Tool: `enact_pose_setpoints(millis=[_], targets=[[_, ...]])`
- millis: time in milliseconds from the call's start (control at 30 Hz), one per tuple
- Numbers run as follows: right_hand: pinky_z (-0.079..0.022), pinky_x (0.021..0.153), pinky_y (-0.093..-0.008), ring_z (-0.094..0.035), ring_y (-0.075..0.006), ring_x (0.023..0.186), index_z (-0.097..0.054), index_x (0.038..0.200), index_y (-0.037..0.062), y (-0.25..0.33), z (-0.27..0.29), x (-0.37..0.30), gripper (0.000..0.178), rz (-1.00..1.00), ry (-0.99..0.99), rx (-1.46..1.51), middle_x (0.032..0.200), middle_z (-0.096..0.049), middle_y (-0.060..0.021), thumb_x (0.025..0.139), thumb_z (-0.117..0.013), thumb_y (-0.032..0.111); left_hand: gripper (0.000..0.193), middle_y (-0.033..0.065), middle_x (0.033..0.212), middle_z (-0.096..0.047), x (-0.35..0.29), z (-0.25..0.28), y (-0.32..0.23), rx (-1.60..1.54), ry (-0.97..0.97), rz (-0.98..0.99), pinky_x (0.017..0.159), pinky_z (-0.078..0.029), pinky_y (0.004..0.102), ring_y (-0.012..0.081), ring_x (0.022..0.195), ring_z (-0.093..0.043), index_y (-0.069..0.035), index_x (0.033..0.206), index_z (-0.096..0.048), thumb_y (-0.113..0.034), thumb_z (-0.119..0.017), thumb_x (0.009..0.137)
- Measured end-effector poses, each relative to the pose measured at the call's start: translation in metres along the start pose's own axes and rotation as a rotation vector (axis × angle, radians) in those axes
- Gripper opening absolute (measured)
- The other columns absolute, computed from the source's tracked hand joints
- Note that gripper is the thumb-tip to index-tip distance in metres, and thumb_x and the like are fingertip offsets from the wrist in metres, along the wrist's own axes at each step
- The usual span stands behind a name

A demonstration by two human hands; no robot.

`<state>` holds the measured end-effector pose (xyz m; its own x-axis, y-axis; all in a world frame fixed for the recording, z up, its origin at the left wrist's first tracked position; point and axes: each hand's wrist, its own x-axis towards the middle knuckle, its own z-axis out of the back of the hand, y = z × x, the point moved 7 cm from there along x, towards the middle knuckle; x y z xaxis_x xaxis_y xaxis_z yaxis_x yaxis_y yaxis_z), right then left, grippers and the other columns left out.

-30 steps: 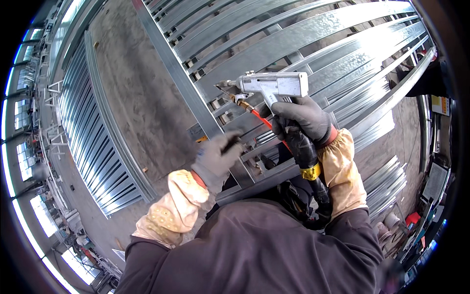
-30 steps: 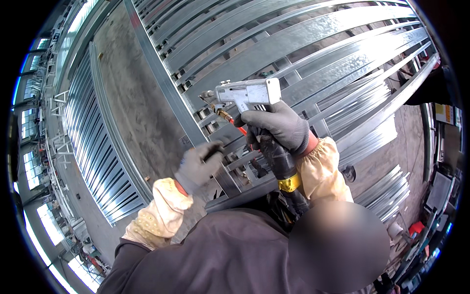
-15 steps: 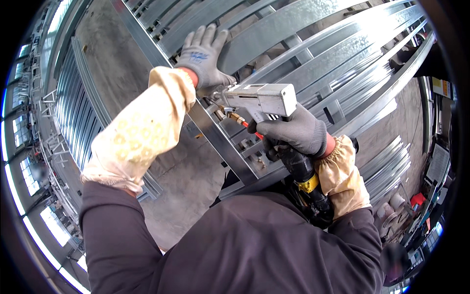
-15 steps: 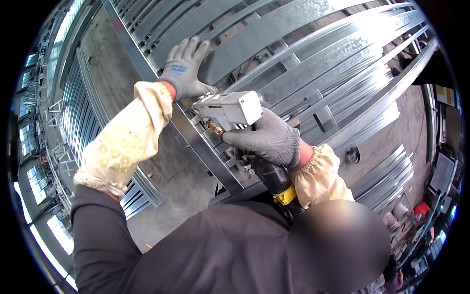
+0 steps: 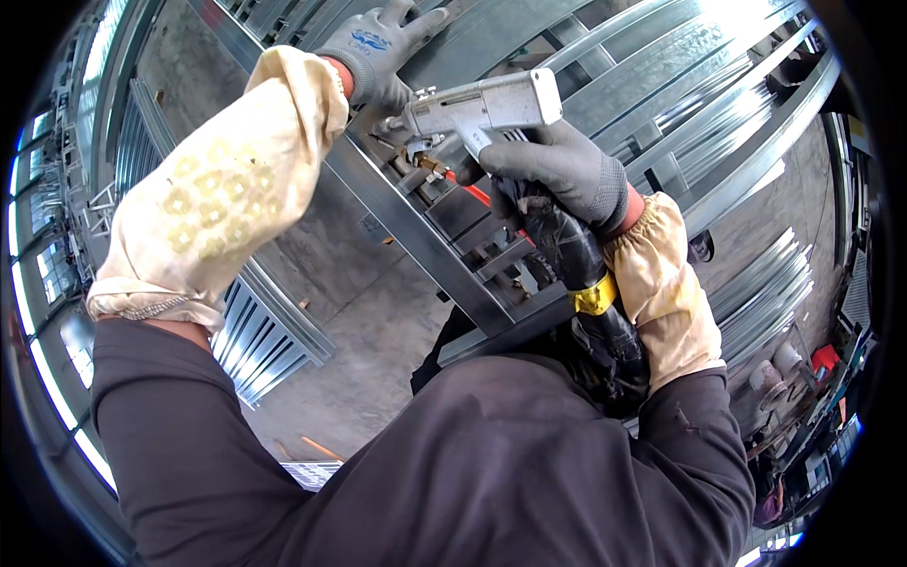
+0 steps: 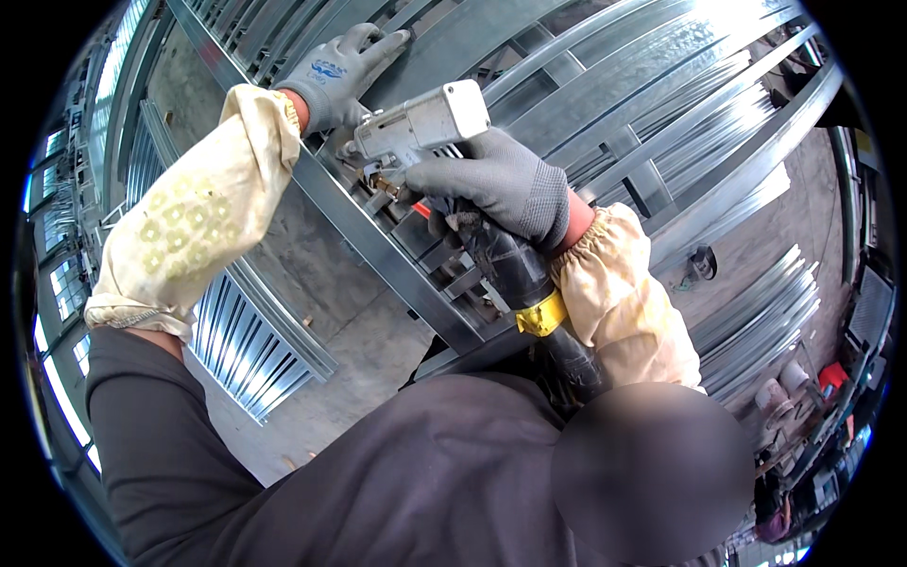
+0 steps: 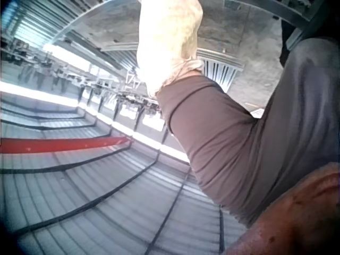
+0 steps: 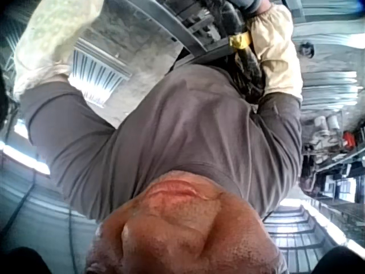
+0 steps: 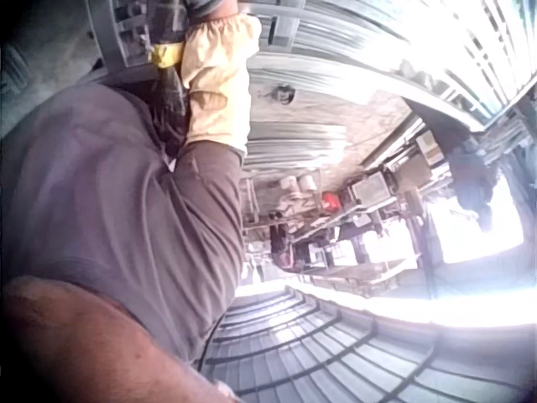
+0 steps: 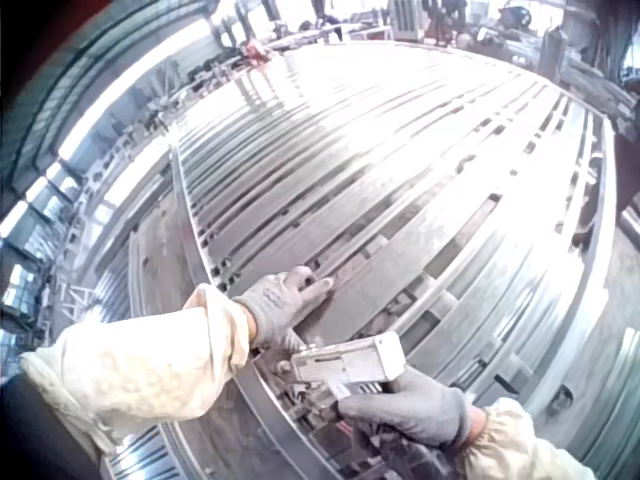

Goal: The person uses a handheld welding gun to join metal bars on a large metal frame. They move along the frame, applying welds at multiple joints while wearing protective gloves and sleeves.

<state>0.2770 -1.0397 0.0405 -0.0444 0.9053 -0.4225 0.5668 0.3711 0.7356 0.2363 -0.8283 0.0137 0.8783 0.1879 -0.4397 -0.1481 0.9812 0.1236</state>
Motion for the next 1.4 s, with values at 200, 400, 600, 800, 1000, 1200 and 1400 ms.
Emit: enact_pose_setpoints(millis=[200, 400, 600, 800, 1000, 1200, 1400], targets=[[-0.054, 0.049, -0.022, -0.068, -0.0125, 0.059, -0.054, 0.134, -0.0063, 0.003, 0.0, 0.018, 0.05, -0.034, 0.043, 0.008, 0.1, -0.075, -0.0144, 0.095, -0.07, 0.021, 0.118, 0.0172, 0.146, -0.045, 0.006, -0.006, 0.009, 0.003, -0.153, -0.12, 0.107, -0.052, 0.0466, 0.0409, 0.123, -0.058, -0.029, 0.16, -0.032, -0.03, -0.096, 0.061], [-0.049, 0.055, -0.0195, -0.062, -0.0037, 0.067, -0.068, 0.122, -0.0026, 0.001, -0.009, 0.021, 0.038, -0.049, 0.059, 0.038, 0.099, -0.075, -0.0037, 0.096, -0.073, 0.024, 0.061, 0.0138, 0.134, -0.062, -0.038, 0.031, 0.049, -0.555, -0.502, 0.049, 0.1, -0.053, 0.0383, 0.0277, 0.115, -0.065, -0.013, 0.145, -0.057, -0.036, -0.076, 0.092], [-0.051, 0.058, -0.0204, -0.064, -0.0056, 0.069, -0.065, 0.124, -0.0032, 0.003, -0.009, 0.026, 0.04, -0.071, 0.024, 0.043, 0.098, -0.075, -0.0068, 0.095, -0.072, 0.024, 0.022, 0.0023, 0.083, -0.066, -0.181, -0.044, -0.043, -1.464, -0.833, 0.678, 0.062, -0.049, 0.022, 0.0081, 0.072, -0.061, -0.001, 0.12, -0.068, -0.012, -0.063, 0.102], [-0.059, 0.057, -0.0292, -0.07, -0.0178, 0.063, -0.056, 0.129, -0.0079, 0.003, -0.013, 0.03, 0.048, -0.14, -0.002, 0.008, 0.096, -0.072, -0.0139, 0.094, -0.07, 0.021, 0.057, 0.0009, 0.098, -0.062, -0.202, -0.06, -0.193, -2.152, -0.379, 0.778, 0.072, -0.049, 0.0217, 0.0053, 0.082, -0.057, 0.006, 0.147, -0.044, -0.011, -0.066, 0.097], [-0.056, 0.057, -0.0285, -0.068, -0.016, 0.065, -0.064, 0.117, -0.0021, 0.005, -0.016, 0.027, 0.031, -0.166, -0.012, 0.021, 0.091, -0.072, -0.0101, 0.096, -0.067, 0.021, 0.055, 0.0036, 0.11, -0.063, -0.173, -0.029, -0.24, -2.423, -0.237, 0.47, 0.089, -0.05, 0.0273, 0.009, 0.097, -0.058, 0.002, 0.146, -0.046, -0.01, -0.066, 0.097], [-0.056, 0.057, -0.0266, -0.069, -0.0156, 0.063, -0.065, 0.116, -0.0068, 0.001, -0.012, 0.03, 0.039, -0.212, -0.004, -0.021, 0.086, -0.072, -0.0098, 0.097, -0.067, 0.027, 0.047, 0.0099, 0.121, -0.068, -0.155, -0.001, -0.253, -2.286, -0.276, 0.173, 0.101, -0.048, 0.0339, 0.0149, 0.11, -0.061, 0.002, 0.139, -0.054, -0.014, -0.067, 0.097], [-0.057, 0.057, -0.0268, -0.069, -0.0157, 0.063, -0.066, 0.116, -0.0054, 0.002, -0.013, 0.03, 0.038, -0.214, 0.019, -0.057, 0.088, -0.073, -0.0097, 0.097, -0.067, 0.027, 0.042, 0.0031, 0.118, -0.06, -0.155, 0.004, -0.263, -2.389, -0.088, 0.211, 0.088, -0.05, 0.0255, 0.0073, 0.1, -0.057, -0.002, 0.139, -0.051, -0.018, -0.063, 0.102]])
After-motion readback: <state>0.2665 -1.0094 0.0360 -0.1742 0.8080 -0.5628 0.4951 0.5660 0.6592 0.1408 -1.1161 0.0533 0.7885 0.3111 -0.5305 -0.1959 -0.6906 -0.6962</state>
